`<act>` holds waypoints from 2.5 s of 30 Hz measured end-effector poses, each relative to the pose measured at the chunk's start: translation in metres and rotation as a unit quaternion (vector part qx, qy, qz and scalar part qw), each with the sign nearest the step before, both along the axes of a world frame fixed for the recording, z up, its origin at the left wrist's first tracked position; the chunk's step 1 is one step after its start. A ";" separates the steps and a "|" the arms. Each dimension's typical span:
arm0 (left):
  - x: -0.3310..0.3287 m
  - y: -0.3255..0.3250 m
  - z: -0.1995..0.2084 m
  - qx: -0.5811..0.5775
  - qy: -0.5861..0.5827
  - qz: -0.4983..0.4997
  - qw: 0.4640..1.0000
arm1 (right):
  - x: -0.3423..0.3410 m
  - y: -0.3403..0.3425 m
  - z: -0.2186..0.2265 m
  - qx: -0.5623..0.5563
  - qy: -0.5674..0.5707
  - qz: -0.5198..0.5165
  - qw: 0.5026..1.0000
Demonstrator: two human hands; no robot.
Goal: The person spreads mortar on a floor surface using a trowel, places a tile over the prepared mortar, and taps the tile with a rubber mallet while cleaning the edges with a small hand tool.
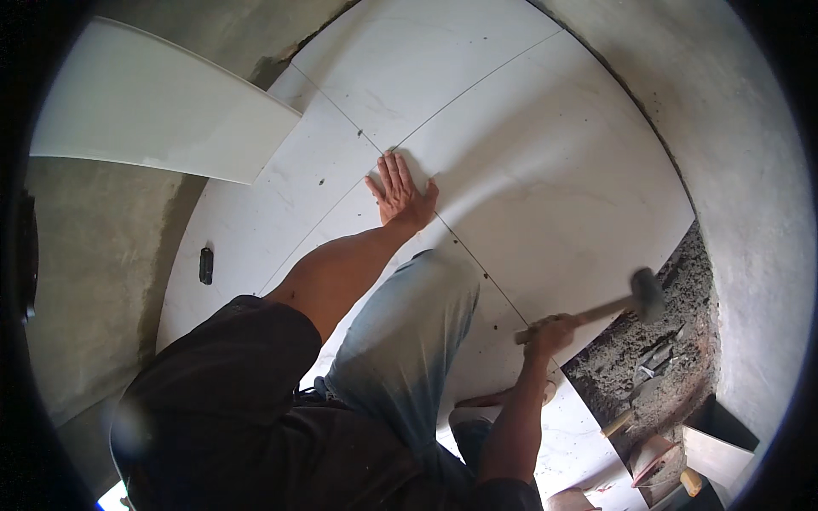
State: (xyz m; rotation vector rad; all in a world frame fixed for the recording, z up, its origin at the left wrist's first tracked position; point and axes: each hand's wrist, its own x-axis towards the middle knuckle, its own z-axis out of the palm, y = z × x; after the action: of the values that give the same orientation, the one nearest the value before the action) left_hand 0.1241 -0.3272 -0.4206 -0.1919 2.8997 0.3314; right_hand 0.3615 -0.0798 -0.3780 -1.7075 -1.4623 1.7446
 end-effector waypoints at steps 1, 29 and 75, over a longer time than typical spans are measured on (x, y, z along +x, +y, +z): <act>0.002 0.003 -0.002 0.006 -0.001 -0.004 1.000 | 0.003 0.003 -0.005 -0.047 -0.019 0.016 0.999; -0.077 0.086 0.035 -0.045 -0.050 -0.306 0.950 | -0.027 0.018 -0.002 -0.005 0.034 -0.011 0.999; -0.172 0.152 0.015 -0.118 0.043 -0.331 0.935 | -0.097 0.088 -0.017 -0.067 -0.009 -0.003 0.998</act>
State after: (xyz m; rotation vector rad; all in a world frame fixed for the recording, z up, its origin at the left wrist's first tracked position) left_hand -0.0477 -0.1750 -0.4056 0.7649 2.8613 -0.1294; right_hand 0.2645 0.0085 -0.3949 -1.7962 -1.3744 1.8660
